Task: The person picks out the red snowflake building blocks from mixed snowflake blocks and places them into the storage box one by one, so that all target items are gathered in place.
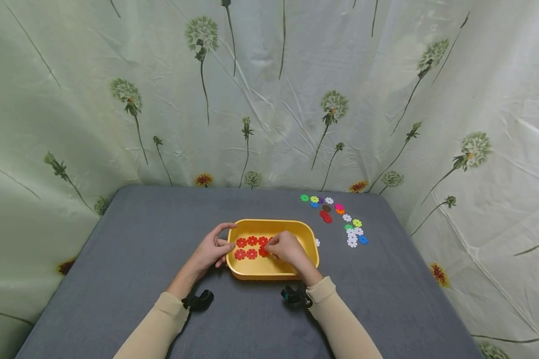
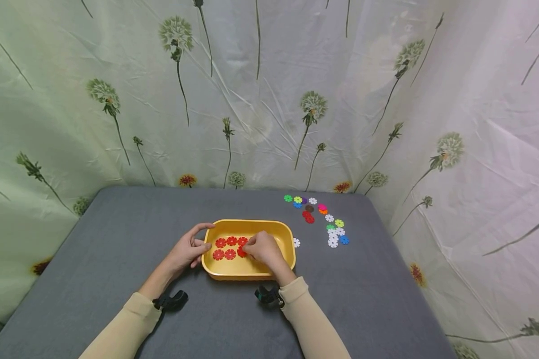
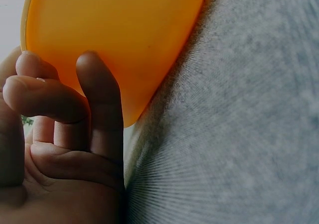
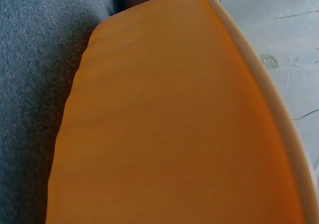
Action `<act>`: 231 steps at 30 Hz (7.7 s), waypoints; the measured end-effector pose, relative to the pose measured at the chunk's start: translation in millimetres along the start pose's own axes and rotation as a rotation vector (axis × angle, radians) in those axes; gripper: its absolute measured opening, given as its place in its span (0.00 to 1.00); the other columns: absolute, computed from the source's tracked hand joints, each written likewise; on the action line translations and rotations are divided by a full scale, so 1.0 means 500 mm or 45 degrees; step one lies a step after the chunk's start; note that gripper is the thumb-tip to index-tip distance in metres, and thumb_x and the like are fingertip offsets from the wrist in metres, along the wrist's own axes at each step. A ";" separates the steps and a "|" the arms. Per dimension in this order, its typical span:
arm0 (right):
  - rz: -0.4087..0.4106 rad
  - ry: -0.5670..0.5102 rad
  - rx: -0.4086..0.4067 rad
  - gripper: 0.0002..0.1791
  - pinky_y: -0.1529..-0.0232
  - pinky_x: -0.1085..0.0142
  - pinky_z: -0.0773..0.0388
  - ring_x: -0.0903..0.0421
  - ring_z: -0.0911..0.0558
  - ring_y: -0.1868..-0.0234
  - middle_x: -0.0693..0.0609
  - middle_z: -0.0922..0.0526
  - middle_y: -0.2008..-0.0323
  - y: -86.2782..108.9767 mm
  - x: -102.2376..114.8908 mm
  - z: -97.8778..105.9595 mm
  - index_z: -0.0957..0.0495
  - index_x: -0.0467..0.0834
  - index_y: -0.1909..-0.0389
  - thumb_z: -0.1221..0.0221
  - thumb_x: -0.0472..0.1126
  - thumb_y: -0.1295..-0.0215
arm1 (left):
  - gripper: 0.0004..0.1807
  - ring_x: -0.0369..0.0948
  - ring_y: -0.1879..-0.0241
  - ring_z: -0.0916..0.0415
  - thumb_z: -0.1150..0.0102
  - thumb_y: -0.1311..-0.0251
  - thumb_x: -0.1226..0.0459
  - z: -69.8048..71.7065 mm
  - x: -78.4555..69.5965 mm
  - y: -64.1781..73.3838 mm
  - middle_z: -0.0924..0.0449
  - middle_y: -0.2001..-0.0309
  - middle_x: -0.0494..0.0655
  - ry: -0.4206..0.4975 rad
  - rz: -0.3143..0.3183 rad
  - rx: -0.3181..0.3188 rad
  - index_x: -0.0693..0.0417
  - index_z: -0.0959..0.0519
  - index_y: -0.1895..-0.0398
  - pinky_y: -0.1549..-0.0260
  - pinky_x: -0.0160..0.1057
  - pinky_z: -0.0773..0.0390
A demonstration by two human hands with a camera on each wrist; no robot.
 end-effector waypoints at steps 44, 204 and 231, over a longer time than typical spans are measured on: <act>-0.057 -0.615 -0.418 0.29 0.82 0.74 0.37 0.64 0.35 0.85 0.57 0.29 0.83 -0.009 -0.167 0.273 0.24 0.37 0.31 0.34 0.47 0.27 | 0.33 0.34 0.89 0.33 0.38 0.29 0.68 0.001 -0.002 0.002 0.23 0.82 0.40 -0.011 0.005 -0.010 0.50 0.37 0.24 0.87 0.30 0.29; 0.049 -0.267 -0.158 0.15 0.81 0.69 0.39 0.60 0.35 0.86 0.52 0.26 0.86 0.018 -0.017 0.144 0.13 0.37 0.47 0.32 0.40 0.30 | 0.33 0.35 0.89 0.32 0.38 0.28 0.68 0.005 -0.002 -0.003 0.22 0.81 0.41 -0.006 -0.019 -0.001 0.51 0.37 0.23 0.86 0.30 0.28; -0.202 -0.463 -0.496 0.24 0.79 0.75 0.30 0.65 0.29 0.81 0.56 0.25 0.80 -0.065 -0.259 0.312 0.21 0.41 0.31 0.37 0.42 0.24 | 0.32 0.35 0.89 0.32 0.39 0.29 0.69 0.003 0.008 0.001 0.22 0.81 0.41 0.023 0.025 -0.008 0.48 0.36 0.24 0.86 0.30 0.28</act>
Point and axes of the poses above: each hand's wrist, its own y-axis away from the middle knuckle, its own z-axis out of the back of the hand, x = y × z, the point moved 9 cm from there along -y, towards the middle knuckle
